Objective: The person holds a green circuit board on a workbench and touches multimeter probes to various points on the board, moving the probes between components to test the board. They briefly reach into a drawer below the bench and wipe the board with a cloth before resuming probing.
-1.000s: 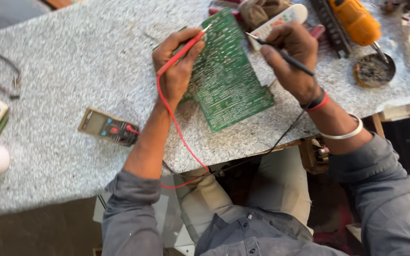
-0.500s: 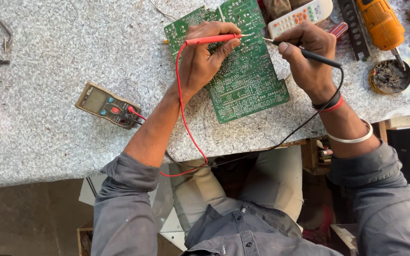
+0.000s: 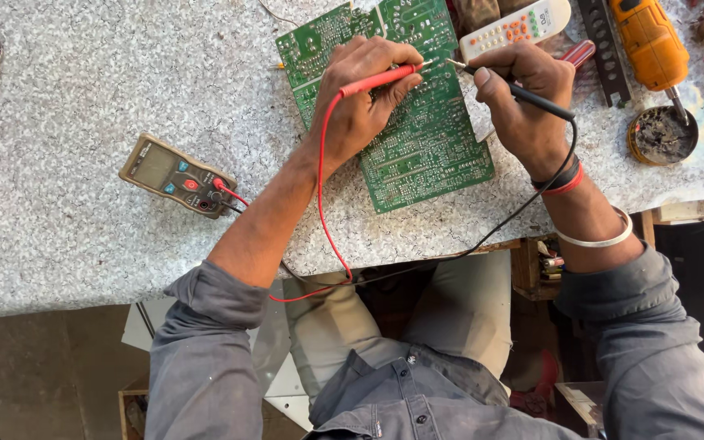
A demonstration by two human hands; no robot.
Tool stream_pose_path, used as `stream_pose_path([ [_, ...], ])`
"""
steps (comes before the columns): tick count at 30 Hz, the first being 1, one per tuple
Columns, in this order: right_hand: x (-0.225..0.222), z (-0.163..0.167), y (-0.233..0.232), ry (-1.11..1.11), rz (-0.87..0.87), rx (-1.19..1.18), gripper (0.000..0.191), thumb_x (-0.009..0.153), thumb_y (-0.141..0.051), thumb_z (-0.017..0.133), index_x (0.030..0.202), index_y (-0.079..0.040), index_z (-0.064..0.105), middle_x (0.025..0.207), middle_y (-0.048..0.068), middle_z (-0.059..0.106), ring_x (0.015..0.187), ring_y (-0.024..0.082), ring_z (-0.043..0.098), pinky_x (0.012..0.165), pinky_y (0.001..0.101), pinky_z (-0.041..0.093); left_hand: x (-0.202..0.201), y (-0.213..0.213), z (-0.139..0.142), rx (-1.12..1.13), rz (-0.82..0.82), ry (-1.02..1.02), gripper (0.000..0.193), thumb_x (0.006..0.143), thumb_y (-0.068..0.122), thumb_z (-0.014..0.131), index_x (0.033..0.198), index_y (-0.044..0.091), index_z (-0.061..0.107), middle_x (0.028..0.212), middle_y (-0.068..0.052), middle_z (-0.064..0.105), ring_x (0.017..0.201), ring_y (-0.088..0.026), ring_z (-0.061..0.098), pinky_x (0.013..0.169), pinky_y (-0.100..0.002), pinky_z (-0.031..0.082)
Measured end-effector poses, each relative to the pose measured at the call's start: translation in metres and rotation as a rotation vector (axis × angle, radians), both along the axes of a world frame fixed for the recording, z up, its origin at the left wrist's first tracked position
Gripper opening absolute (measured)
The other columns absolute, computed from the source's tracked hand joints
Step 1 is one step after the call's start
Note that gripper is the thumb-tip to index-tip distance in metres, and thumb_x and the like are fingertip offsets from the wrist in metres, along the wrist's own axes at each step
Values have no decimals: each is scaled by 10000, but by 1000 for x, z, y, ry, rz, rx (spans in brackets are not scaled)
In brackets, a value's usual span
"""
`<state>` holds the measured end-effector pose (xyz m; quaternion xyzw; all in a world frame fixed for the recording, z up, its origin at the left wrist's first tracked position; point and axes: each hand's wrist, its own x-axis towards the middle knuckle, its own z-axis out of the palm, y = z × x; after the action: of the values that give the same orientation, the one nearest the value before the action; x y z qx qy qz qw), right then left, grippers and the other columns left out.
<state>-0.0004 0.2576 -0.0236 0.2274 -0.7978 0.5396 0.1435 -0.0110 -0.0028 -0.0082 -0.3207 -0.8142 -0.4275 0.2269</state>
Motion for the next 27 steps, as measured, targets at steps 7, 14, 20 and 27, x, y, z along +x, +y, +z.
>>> stream_pose_path([
  [7, -1, -1, 0, -34, -8, -31, 136, 1082, -73, 669, 1077, 56, 712, 806, 72, 698, 712, 78, 655, 659, 223, 524, 4, 5, -3, -30, 37, 73, 167, 1017, 258, 765, 1104, 151, 670, 1012, 19, 695, 969, -200, 642, 903, -373, 473],
  [14, 0, -1, 1, -31, -26, -11, 113, 1032, -20, 623, 1033, 54, 708, 789, 70, 689, 679, 75, 646, 628, 224, 508, 4, 8, -5, -49, 44, 101, 174, 1018, 257, 767, 1108, 148, 665, 1003, 29, 695, 959, -184, 633, 893, -371, 467],
  [20, -2, -1, 2, -17, -34, 11, 107, 1014, -16, 619, 1013, 46, 707, 784, 70, 683, 661, 74, 639, 615, 224, 499, 6, 7, -6, -52, 52, 86, 181, 996, 256, 786, 1087, 143, 678, 980, 27, 694, 945, -185, 630, 894, -371, 467],
  [27, 0, -1, 0, 32, -41, 36, 115, 1051, -53, 695, 1077, 57, 717, 864, 82, 696, 725, 71, 626, 667, 231, 502, 4, 8, -7, -33, 47, 81, 165, 1000, 253, 785, 1078, 147, 685, 980, 34, 700, 933, -174, 630, 896, -364, 469],
])
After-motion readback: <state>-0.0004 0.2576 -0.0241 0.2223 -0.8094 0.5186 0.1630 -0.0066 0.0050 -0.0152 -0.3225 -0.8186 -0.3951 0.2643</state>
